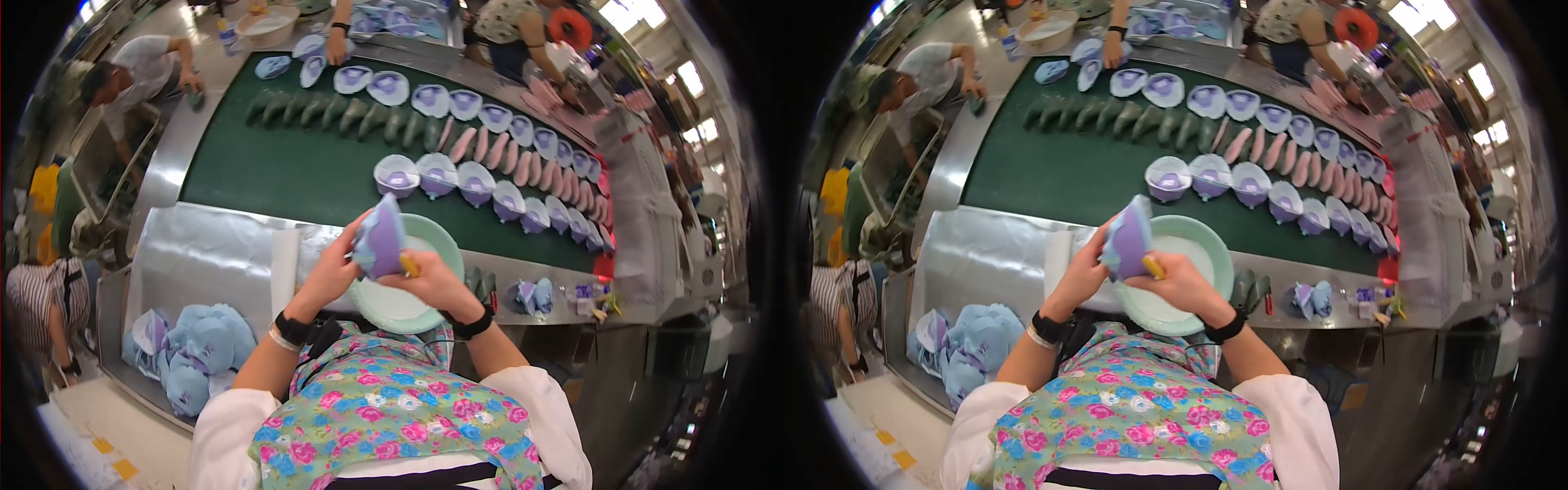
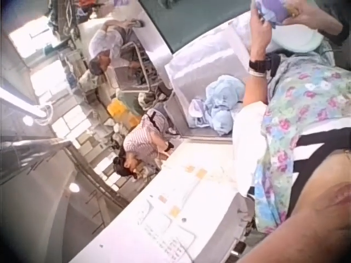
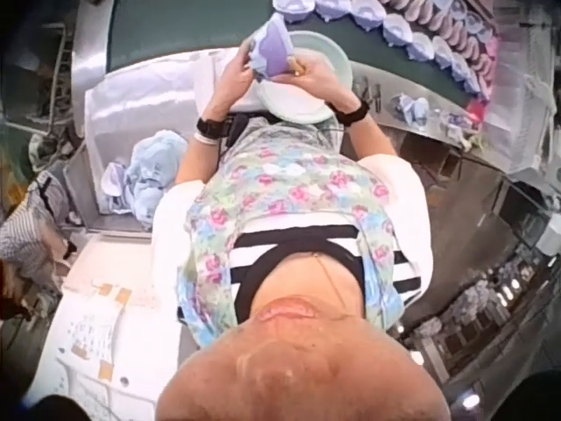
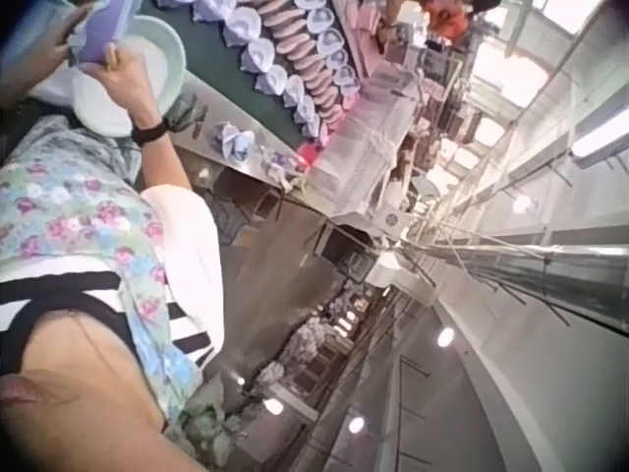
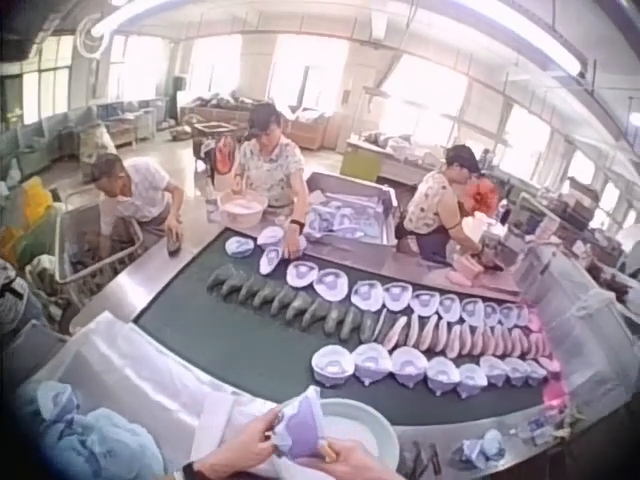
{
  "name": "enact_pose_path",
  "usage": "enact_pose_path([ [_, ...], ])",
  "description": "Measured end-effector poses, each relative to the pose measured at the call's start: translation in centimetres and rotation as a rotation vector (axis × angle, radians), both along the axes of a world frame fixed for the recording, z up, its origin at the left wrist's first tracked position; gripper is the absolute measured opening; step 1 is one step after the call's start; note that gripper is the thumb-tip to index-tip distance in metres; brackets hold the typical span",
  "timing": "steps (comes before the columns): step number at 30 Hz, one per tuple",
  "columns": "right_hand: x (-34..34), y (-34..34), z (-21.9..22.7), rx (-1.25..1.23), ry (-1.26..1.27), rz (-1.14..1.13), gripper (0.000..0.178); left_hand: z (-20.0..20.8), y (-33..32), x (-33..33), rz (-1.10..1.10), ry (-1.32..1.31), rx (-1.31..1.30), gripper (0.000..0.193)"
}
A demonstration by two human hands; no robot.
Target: Applying white adhesive liquid with a brush to the interior and edges of purple shoe components on a production line.
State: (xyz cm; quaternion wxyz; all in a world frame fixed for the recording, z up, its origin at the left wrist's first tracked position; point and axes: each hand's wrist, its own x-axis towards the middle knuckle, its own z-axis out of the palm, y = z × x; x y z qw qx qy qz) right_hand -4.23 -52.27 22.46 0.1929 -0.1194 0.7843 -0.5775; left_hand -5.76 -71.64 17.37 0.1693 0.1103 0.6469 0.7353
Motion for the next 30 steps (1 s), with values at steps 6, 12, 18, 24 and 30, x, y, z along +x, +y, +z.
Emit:
enact_pose_path([
  [6,3.5,1.2,-0.2,0.259,-0.128,0.144,0.024,-2.8,-0.6,6.3,0.043,-0.29,0.083,0.058],
  [12,4.4,7.6,-9.8,0.474,-0.063,-0.668,0.033,-0.3,-4.6,10.4,-0.457,-0.415,-0.153,0.035],
  [18,5.2,8.8,-16.1,0.388,-0.109,-0.688,0.019,-2.1,-6.3,10.4,-0.402,-0.402,-0.164,0.053],
  [24,5.9,8.4,-22.1,0.505,0.006,-0.622,0.015,-5.9,-5.4,11.3,-0.142,-0.482,-0.209,0.054],
  [30,4.5,8.6,-13.6,0.217,-0.048,-0.686,0.018,-7.2,-3.0,9.3,0.019,-0.807,0.265,0.057],
])
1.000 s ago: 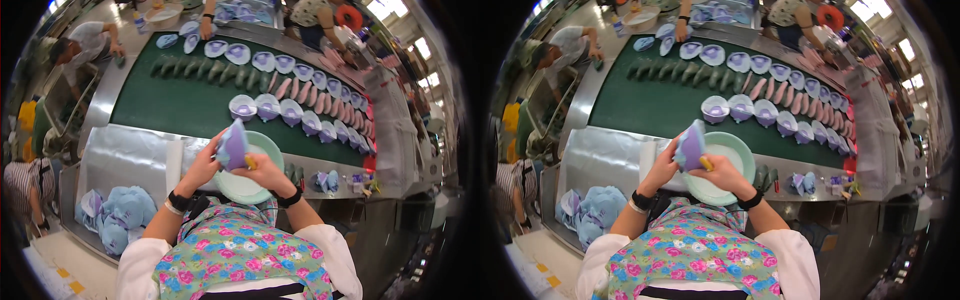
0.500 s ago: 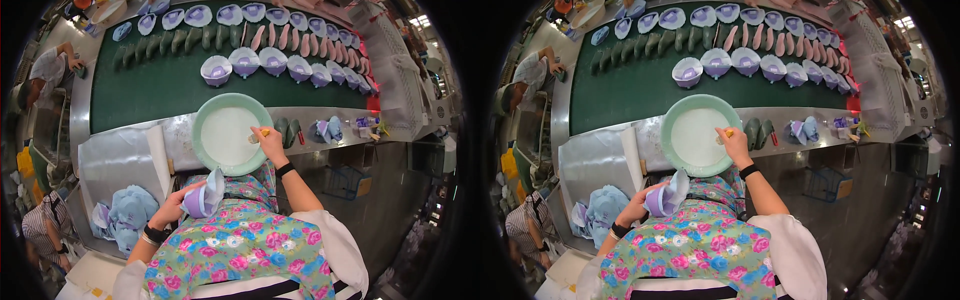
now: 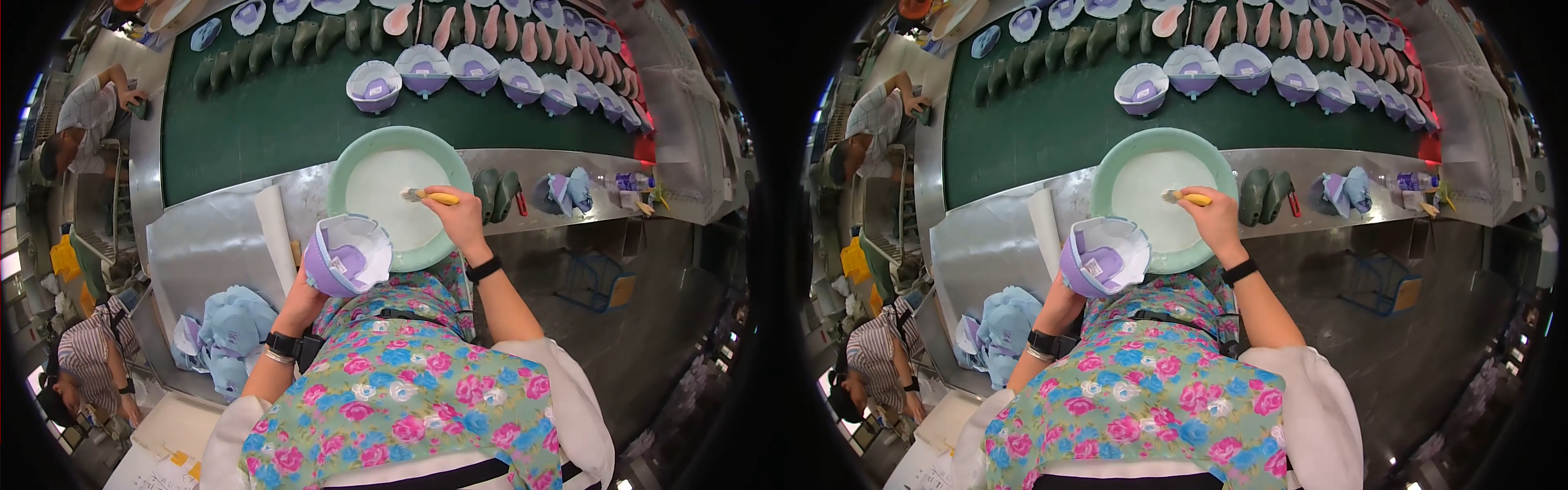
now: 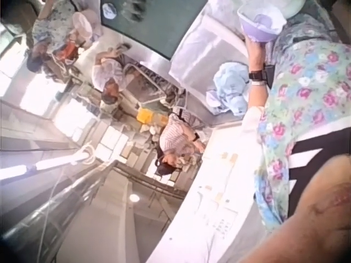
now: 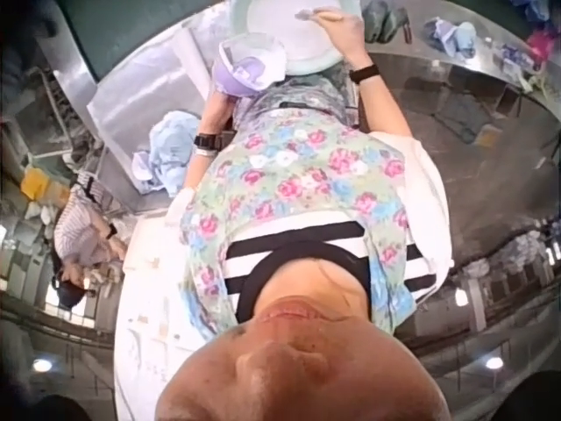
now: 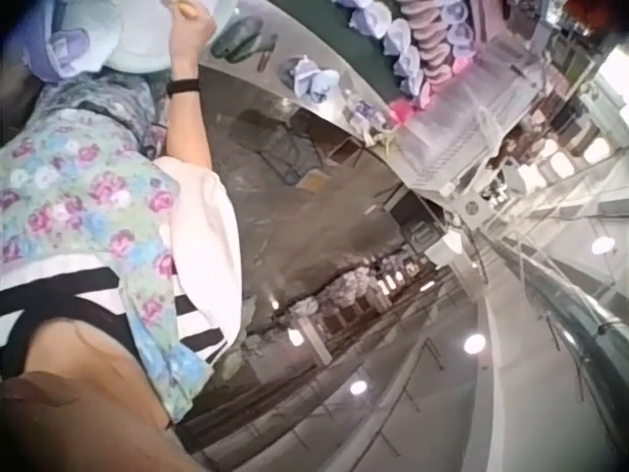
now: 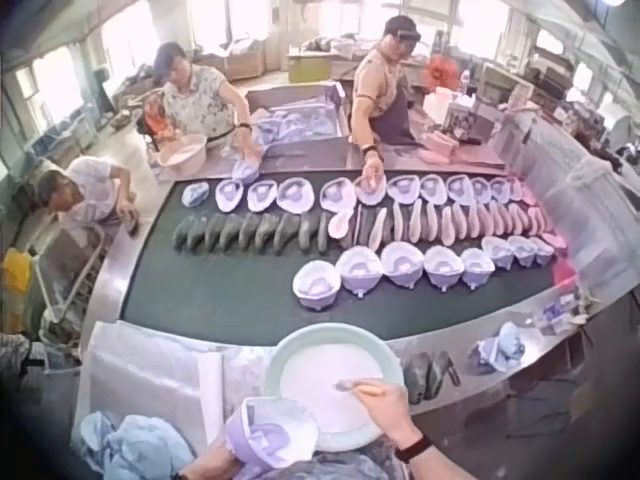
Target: Applying white adhesive liquid with a brush to the interior and edges of purple shoe components on a production line.
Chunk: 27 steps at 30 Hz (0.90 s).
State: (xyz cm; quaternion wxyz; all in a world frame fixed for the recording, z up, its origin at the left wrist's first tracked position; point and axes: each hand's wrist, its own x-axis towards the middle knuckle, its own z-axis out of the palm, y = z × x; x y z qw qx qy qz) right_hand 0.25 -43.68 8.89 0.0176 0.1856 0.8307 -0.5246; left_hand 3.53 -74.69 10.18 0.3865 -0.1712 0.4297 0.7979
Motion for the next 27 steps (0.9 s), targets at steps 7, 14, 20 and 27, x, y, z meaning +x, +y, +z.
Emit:
enact_pose_path([
  [7,-0.9,-2.3,9.2,-0.409,0.12,0.227,0.021,-0.4,3.2,-1.9,-0.096,0.03,0.112,0.05],
  [14,1.6,-0.3,6.4,-0.127,-0.067,-0.135,0.017,-0.4,2.9,-3.1,-0.113,0.16,0.14,0.056],
  [20,2.1,-3.4,11.6,-0.328,-0.126,-0.13,0.028,1.4,3.5,-4.4,-0.051,0.535,-0.081,0.057],
  [27,2.0,-3.3,11.4,-0.172,-0.026,-0.001,0.025,1.4,4.0,-4.5,0.067,0.544,-0.096,0.05],
])
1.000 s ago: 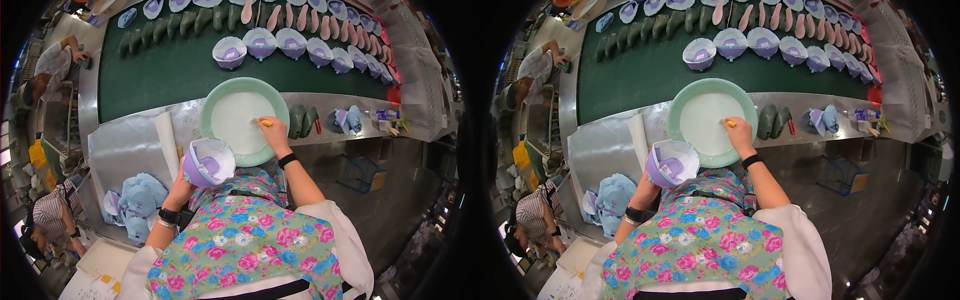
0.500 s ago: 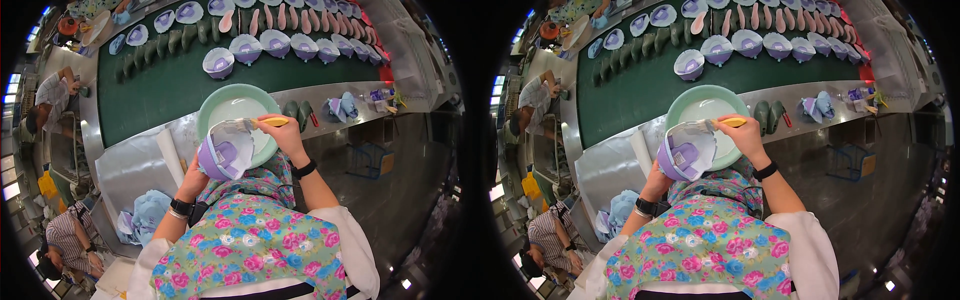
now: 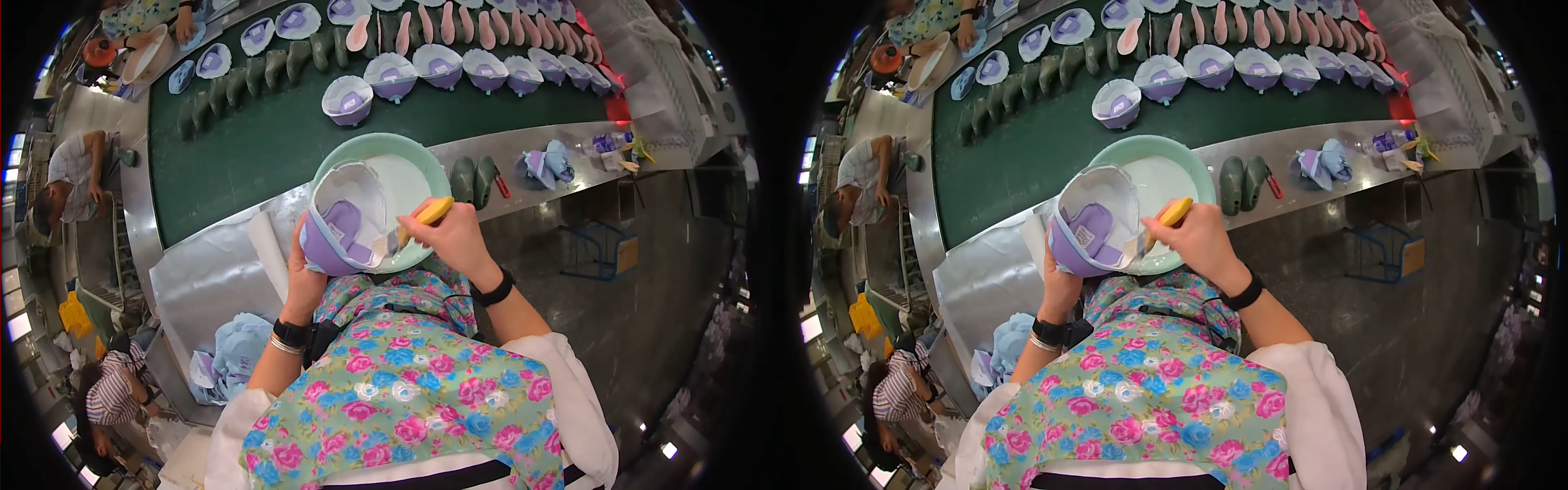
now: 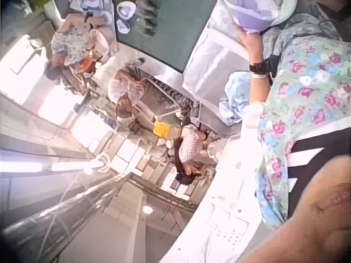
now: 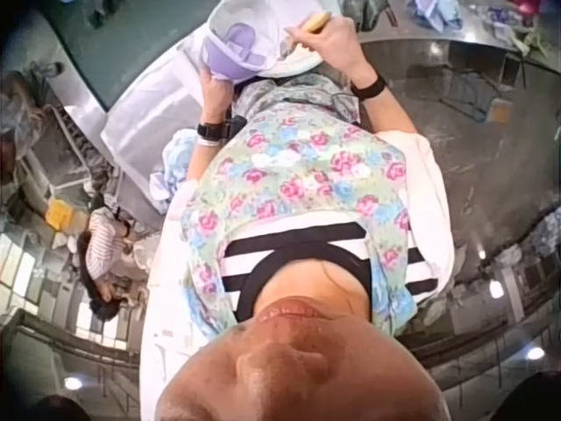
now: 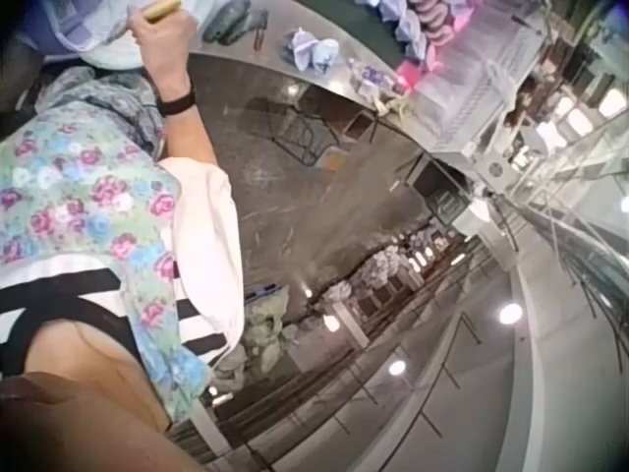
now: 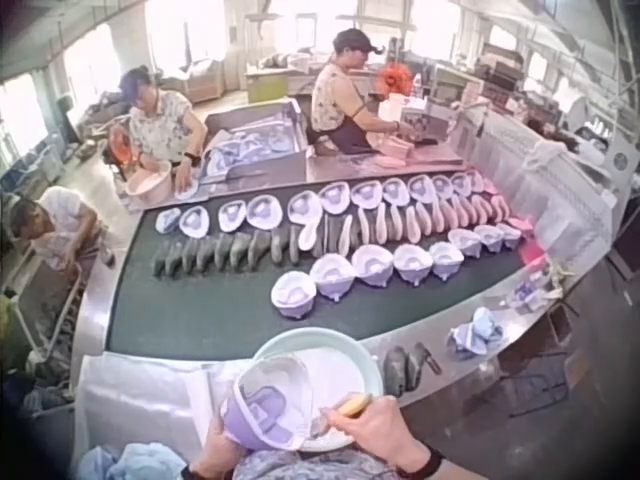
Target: Applying white adhesive liquid with a brush to the interior and edges of purple shoe components on a production line.
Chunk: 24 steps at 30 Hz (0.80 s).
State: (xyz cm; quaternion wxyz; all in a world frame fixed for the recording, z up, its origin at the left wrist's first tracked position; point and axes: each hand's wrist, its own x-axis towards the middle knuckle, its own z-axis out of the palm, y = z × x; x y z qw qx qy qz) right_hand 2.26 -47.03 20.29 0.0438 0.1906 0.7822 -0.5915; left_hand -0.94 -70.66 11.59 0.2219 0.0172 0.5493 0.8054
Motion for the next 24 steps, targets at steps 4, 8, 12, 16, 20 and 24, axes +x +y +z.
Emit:
enact_pose_path([
  [4,-1.1,1.6,-1.4,0.193,0.134,-0.062,0.019,0.7,-1.1,-0.5,0.032,-0.422,0.202,0.026],
  [8,-2.3,0.3,1.8,0.068,0.208,-0.005,0.013,-2.8,-4.3,-0.4,-0.036,-0.926,0.432,0.023],
  [12,-4.1,-2.4,3.9,-0.157,0.278,0.393,0.009,0.4,-2.2,-0.3,-0.134,-1.123,0.608,0.033],
  [16,-6.4,-3.1,1.8,-0.098,0.364,0.486,0.011,1.7,0.2,0.0,-0.199,-1.013,0.213,0.024],
  [20,-6.4,0.3,-0.8,0.202,0.111,0.306,0.011,-0.3,-0.9,-1.5,-0.465,-1.194,0.337,0.021],
  [24,-3.1,2.6,-0.8,0.2,-0.053,0.136,0.016,-1.3,-2.6,-3.1,-0.218,-1.008,0.232,0.02],
])
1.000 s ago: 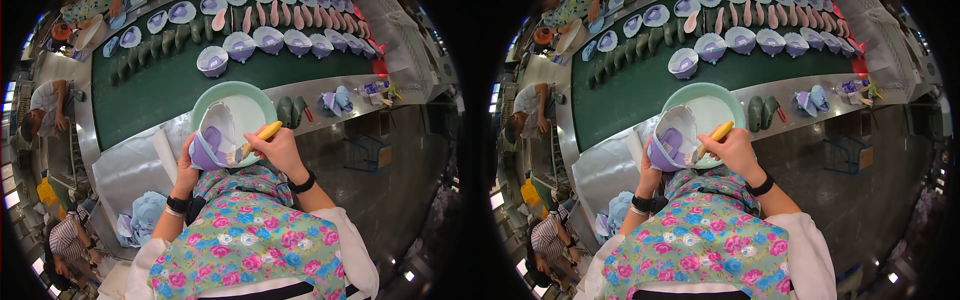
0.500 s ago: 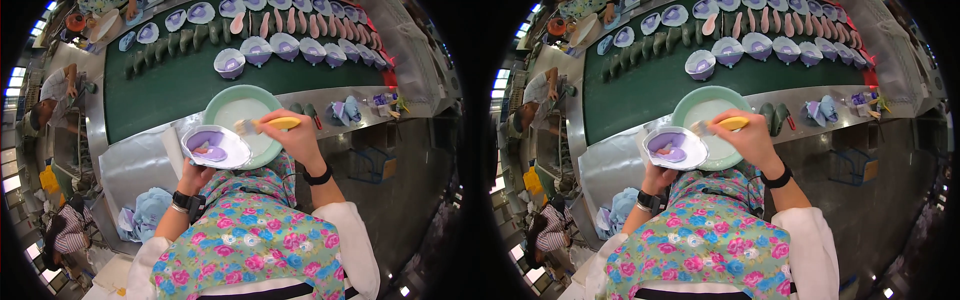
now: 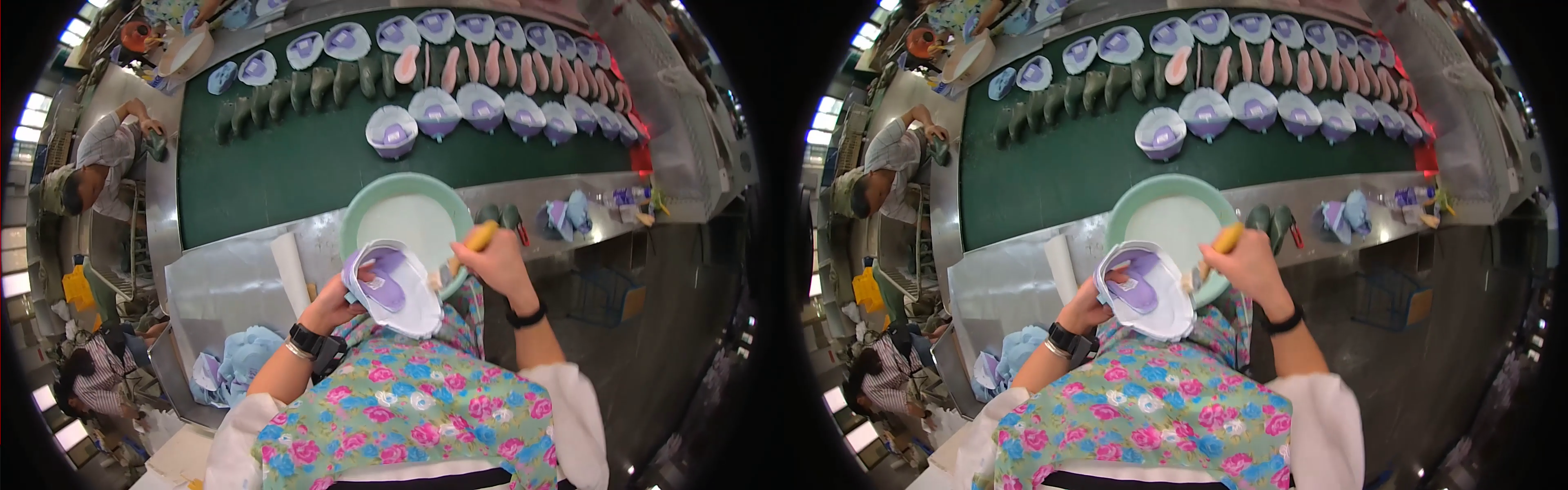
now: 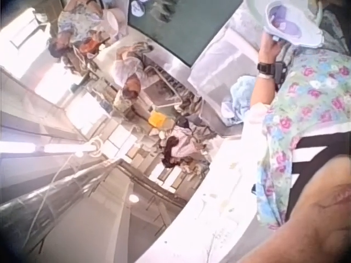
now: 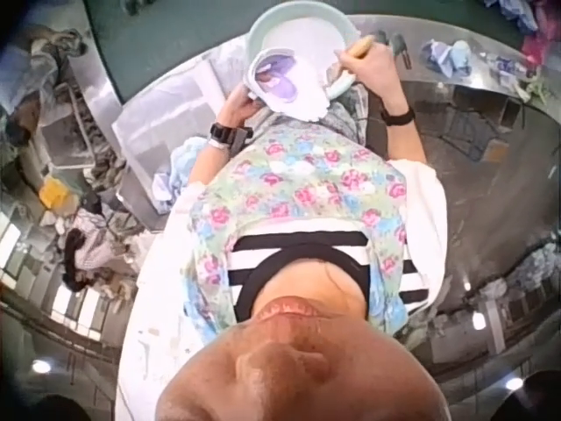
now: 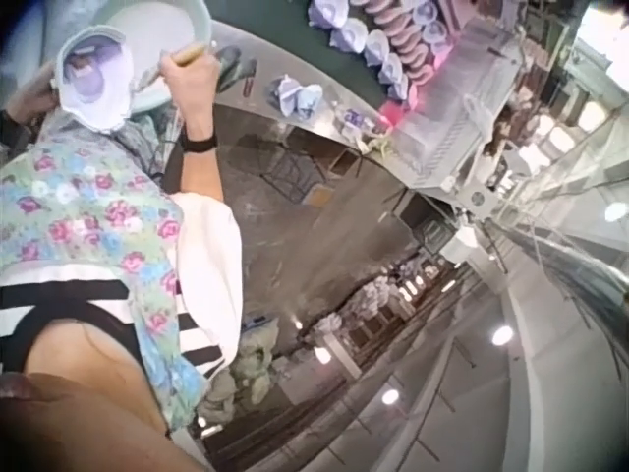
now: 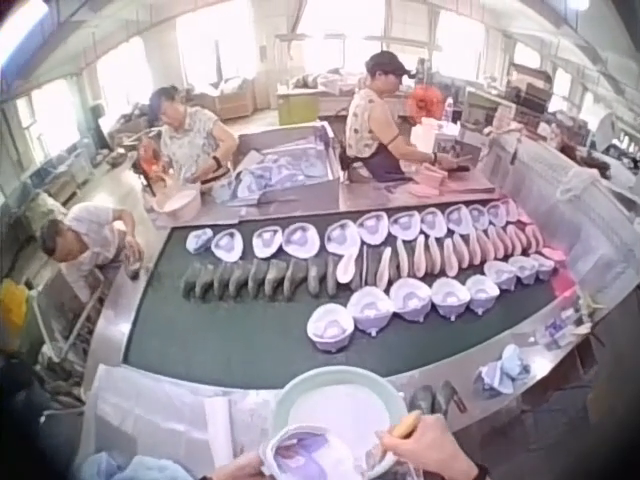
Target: Applying white adhesive liquid with a brush to the interior and edges of purple shoe components on a production line.
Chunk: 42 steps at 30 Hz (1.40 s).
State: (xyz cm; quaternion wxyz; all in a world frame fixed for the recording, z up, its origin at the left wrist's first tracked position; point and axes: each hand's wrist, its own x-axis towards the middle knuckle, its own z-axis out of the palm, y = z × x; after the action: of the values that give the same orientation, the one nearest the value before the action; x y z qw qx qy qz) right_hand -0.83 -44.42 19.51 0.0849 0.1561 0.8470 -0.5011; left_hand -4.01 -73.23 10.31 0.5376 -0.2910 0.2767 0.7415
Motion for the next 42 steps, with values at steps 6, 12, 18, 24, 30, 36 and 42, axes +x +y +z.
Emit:
enact_pose_path([
  [6,0.1,2.5,1.4,-0.262,0.065,-0.557,0.011,-5.8,-1.3,-9.9,0.218,0.325,-0.094,0.02],
  [12,-5.5,0.5,3.3,-0.156,0.155,-0.295,0.011,-5.4,2.9,-13.3,0.139,0.113,-0.031,0.017],
  [18,-11.7,-1.3,1.6,-0.086,0.337,0.054,0.011,1.4,7.5,-11.6,0.152,-0.021,-0.227,0.019],
  [24,-9.0,-0.4,-1.1,0.185,0.064,-0.123,0.014,-4.5,3.4,-11.1,0.048,-0.02,-0.09,0.014],
  [30,-1.7,3.9,-2.7,-0.241,-0.054,-0.6,0.02,-11.7,-0.3,-16.7,0.379,0.362,-0.131,0.021],
  [36,1.7,1.7,-4.1,-0.191,-0.127,-0.717,0.017,-22.1,2.9,-23.3,0.699,0.49,-0.09,0.032],
  [42,-1.2,-2.1,-5.6,-0.178,-0.127,-0.538,0.013,-21.1,2.5,-20.1,0.456,0.113,-0.234,0.062],
])
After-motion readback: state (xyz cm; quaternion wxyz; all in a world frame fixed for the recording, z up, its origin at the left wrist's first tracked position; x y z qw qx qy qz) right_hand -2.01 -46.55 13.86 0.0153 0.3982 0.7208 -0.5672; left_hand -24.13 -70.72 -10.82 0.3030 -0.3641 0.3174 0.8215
